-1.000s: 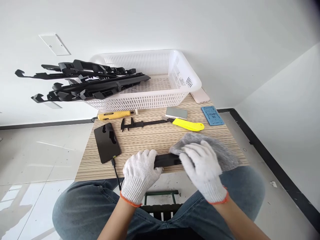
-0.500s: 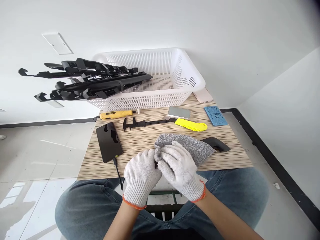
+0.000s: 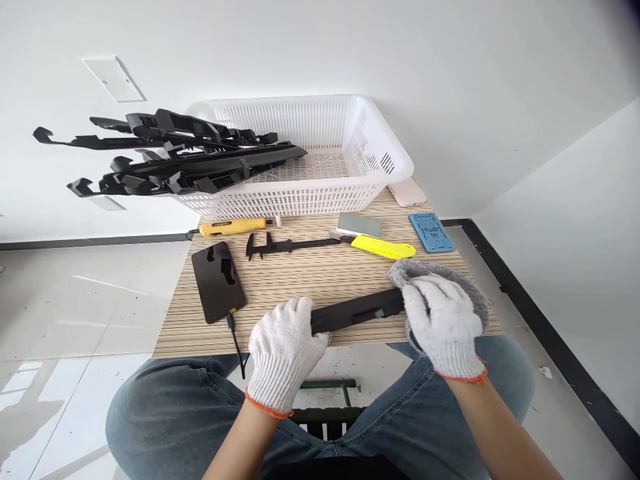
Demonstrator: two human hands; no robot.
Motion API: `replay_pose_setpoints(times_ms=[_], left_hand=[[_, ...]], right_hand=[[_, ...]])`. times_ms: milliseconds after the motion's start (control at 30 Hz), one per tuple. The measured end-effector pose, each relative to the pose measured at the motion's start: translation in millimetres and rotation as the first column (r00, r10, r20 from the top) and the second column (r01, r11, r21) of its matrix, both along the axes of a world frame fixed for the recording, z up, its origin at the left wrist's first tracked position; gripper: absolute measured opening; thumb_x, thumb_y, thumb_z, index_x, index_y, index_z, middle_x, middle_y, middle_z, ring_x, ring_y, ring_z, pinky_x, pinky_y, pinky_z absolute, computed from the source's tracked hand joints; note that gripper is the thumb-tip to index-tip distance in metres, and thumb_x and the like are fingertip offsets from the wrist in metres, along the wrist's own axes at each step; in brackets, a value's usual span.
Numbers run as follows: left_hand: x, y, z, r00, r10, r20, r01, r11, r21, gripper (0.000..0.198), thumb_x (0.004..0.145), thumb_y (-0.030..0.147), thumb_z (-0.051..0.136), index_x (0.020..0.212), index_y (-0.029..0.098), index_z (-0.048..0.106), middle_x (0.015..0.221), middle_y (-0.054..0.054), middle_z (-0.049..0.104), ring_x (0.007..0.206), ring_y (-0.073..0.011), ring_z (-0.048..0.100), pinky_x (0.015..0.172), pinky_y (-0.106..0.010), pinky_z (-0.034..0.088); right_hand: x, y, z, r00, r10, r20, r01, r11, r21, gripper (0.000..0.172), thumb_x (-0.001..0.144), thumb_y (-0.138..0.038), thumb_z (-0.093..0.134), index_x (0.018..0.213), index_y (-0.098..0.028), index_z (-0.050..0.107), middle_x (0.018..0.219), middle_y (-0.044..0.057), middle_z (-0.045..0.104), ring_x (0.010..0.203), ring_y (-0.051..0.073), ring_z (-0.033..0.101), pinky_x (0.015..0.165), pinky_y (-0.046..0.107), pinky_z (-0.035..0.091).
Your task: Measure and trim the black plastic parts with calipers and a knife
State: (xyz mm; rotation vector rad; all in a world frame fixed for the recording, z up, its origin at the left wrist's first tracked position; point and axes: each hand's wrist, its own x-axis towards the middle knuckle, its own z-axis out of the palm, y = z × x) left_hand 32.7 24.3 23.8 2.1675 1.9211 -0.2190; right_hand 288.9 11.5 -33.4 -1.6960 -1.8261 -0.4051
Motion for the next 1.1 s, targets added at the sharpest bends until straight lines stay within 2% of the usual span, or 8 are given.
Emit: replay_pose_setpoints(times_ms=[100,167,333,500,633,833,967,1100], left_hand=[[-0.4,-0.3,-0.9,1.000,-0.005,0.011,0.005,1.000,0.010,0.009,0.084,0.032,0.061,0.089,0.024,0.063,0.082,-0.004,0.072,0.080,-0.0309,0.075,0.054,-0.035,0.033],[-0.4,-0.2,-0.9,1.000,0.000,0.011,0.000,1.000,0.000,0.009,0.084,0.032,0.061,0.088,0.024,0.063,0.081,-0.004,0.072,0.079,-0.0303,0.074,0.053,-0.034,0.033],[0.1,0.0,-1.2,1.000,0.000,0.005,0.000,1.000,-0.005,0.010,0.085,0.033,0.063,0.088,0.024,0.063,0.082,-0.004,0.072,0.078,-0.0305,0.074,0.054,-0.034,0.034],[0.5,-0.6,-1.4,1.000,-0.018,0.007,0.018,1.000,0.021,0.018,0.098,0.031,0.051,0.091,0.024,0.066,0.086,-0.007,0.074,0.083,-0.0312,0.075,0.058,-0.036,0.040],[0.4,-1.2,-2.1,1.000,-0.016,0.012,0.016,1.000,0.019,0.025,0.103,0.028,0.045,0.098,0.023,0.069,0.093,-0.009,0.076,0.083,-0.0292,0.075,0.060,-0.035,0.041],[1.5,-1.0,-3.9,0.999,0.022,0.028,-0.022,1.000,0.009,0.016,0.097,0.032,0.053,0.093,0.023,0.067,0.089,-0.007,0.075,0.083,-0.0300,0.075,0.059,-0.034,0.040],[1.9,0.0,-1.7,0.999,0.041,0.022,-0.041,0.999,-0.023,0.012,0.084,0.032,0.064,0.091,0.023,0.065,0.087,-0.007,0.074,0.085,-0.0309,0.075,0.058,-0.034,0.039],[0.7,0.3,-0.6,0.999,0.019,0.038,-0.018,1.000,-0.021,0.010,0.083,0.030,0.062,0.090,0.023,0.064,0.084,-0.005,0.073,0.080,-0.0292,0.074,0.055,-0.033,0.035]], right_hand=[[-1.5,-0.2,0.6,0.997,-0.076,0.010,0.076,0.997,0.009,0.032,0.105,-0.034,0.052,0.086,-0.020,0.074,0.092,0.010,0.078,0.083,0.027,0.069,0.081,0.042,0.052],[-11.5,-0.4,2.8,0.998,-0.062,0.018,0.062,0.998,0.018,0.030,0.105,-0.033,0.054,0.086,-0.020,0.075,0.092,0.011,0.078,0.087,0.028,0.068,0.086,0.043,0.051],[-60.1,-2.4,13.7,0.990,0.137,-0.040,-0.138,0.990,-0.017,0.026,0.104,-0.029,0.058,0.083,-0.021,0.072,0.091,0.008,0.077,0.089,0.025,0.066,0.094,0.042,0.051],[-115.4,-5.6,21.7,0.937,0.299,-0.182,-0.314,0.948,-0.059,0.028,0.102,-0.032,0.059,0.079,-0.022,0.070,0.087,0.006,0.074,0.084,0.024,0.064,0.087,0.042,0.051],[-134.1,-5.0,23.1,0.907,0.362,-0.215,-0.380,0.924,-0.047,0.031,0.102,-0.033,0.059,0.074,-0.023,0.068,0.083,0.005,0.071,0.083,0.022,0.064,0.089,0.041,0.053],[-109.1,-0.5,19.3,0.899,0.392,-0.195,-0.403,0.915,-0.019,0.021,0.102,-0.029,0.058,0.089,-0.023,0.074,0.092,0.005,0.076,0.092,0.023,0.069,0.096,0.041,0.056],[-76.5,-0.4,12.5,0.956,0.278,-0.095,-0.279,0.960,0.010,0.019,0.103,-0.028,0.057,0.096,-0.022,0.074,0.097,0.007,0.078,0.099,0.025,0.071,0.099,0.041,0.055],[-40.7,-0.7,3.7,0.991,0.130,-0.034,-0.131,0.991,-0.002,0.022,0.103,-0.030,0.057,0.095,-0.021,0.075,0.098,0.008,0.079,0.099,0.027,0.071,0.096,0.043,0.056]])
